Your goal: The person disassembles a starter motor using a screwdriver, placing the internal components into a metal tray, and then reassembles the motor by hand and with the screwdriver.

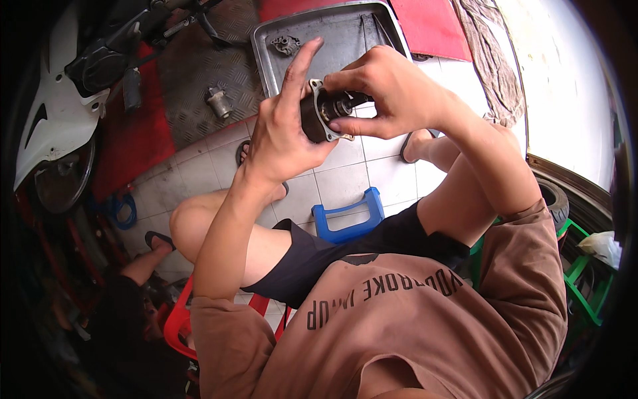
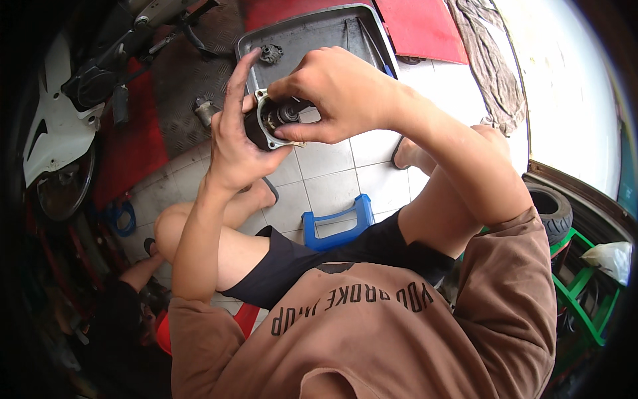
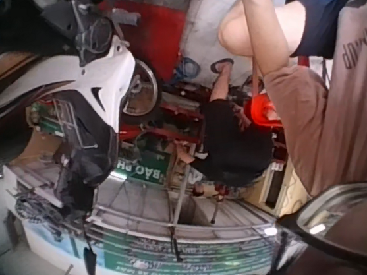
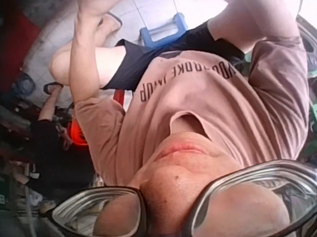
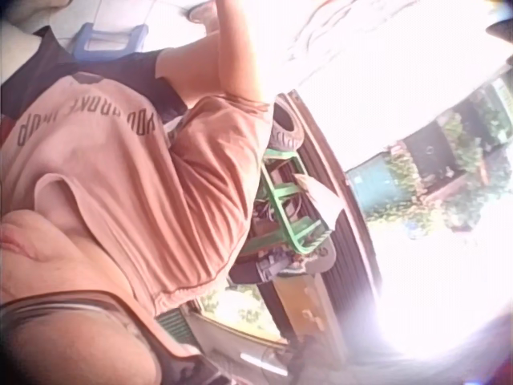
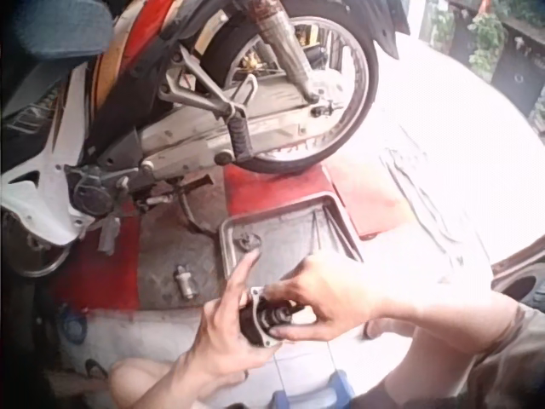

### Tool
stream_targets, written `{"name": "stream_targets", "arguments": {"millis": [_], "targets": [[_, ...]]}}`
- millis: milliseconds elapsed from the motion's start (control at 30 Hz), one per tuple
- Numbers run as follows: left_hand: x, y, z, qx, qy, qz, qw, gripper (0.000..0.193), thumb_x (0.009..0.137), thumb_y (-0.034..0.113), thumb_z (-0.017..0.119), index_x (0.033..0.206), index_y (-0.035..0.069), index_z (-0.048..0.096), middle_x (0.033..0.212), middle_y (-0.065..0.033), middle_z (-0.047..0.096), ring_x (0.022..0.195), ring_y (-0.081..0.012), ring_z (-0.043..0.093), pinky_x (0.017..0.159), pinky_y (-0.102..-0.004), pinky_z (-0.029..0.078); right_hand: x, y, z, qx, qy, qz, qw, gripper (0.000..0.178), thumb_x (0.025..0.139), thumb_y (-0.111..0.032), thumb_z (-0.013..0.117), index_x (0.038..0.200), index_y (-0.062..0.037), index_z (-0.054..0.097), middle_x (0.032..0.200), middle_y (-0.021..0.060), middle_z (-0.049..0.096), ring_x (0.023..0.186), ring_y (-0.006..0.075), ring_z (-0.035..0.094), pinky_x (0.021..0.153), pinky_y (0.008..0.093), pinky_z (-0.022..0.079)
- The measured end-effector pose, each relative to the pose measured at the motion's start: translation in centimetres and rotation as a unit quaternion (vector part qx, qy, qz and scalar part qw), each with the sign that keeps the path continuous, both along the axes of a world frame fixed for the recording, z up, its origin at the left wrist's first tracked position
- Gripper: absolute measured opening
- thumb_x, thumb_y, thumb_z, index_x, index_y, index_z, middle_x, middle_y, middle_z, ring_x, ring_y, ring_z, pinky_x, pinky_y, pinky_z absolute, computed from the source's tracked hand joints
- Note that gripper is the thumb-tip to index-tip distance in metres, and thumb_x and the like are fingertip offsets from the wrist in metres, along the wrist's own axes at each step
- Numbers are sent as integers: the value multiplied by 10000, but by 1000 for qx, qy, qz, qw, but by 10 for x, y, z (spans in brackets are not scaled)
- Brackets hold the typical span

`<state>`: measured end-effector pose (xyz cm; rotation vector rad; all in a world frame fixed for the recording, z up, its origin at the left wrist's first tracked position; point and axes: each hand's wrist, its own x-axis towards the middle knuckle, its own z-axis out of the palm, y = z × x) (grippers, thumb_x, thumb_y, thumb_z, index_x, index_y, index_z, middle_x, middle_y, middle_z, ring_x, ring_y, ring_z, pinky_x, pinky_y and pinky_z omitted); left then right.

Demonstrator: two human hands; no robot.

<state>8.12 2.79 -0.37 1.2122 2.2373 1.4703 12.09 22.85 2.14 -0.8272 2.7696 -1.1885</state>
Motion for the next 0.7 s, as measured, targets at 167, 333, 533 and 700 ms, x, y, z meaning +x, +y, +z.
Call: {"name": "stream_targets", "arguments": {"millis": [167,333,533,700], "targets": [[0,6,1,-15,-27,-40,999,1080,592,-12,751,1504,151,196,743,-177,620,732,-383,660,633,-424,512,8,6,0,96,56,17,994,316,753,-313,712,926,-49,690,617,130,609,623,342,611,589,411,478],[7,7,2,-35,-44,-72,996,1145,571,-35,731,1522,163,126,752,-203,611,722,-417,629,638,-462,488,18,7,-2,96,42,48,993,283,753,-303,712,872,-49,673,640,112,615,630,332,611,593,406,474],[17,5,2,-38,-137,-114,983,1198,563,-53,717,1534,159,49,791,-210,632,699,-417,618,696,-369,509,30,10,-9,38,23,84,996,252,752,-270,713,770,-38,615,619,108,586,624,343,596,586,424,455],[19,3,6,-63,-181,-135,972,1170,565,-56,708,1530,126,72,788,-201,636,712,-401,636,688,-339,502,38,14,-7,-4,5,92,996,251,757,-237,718,761,-19,594,610,128,566,607,362,577,560,428,445]]}}
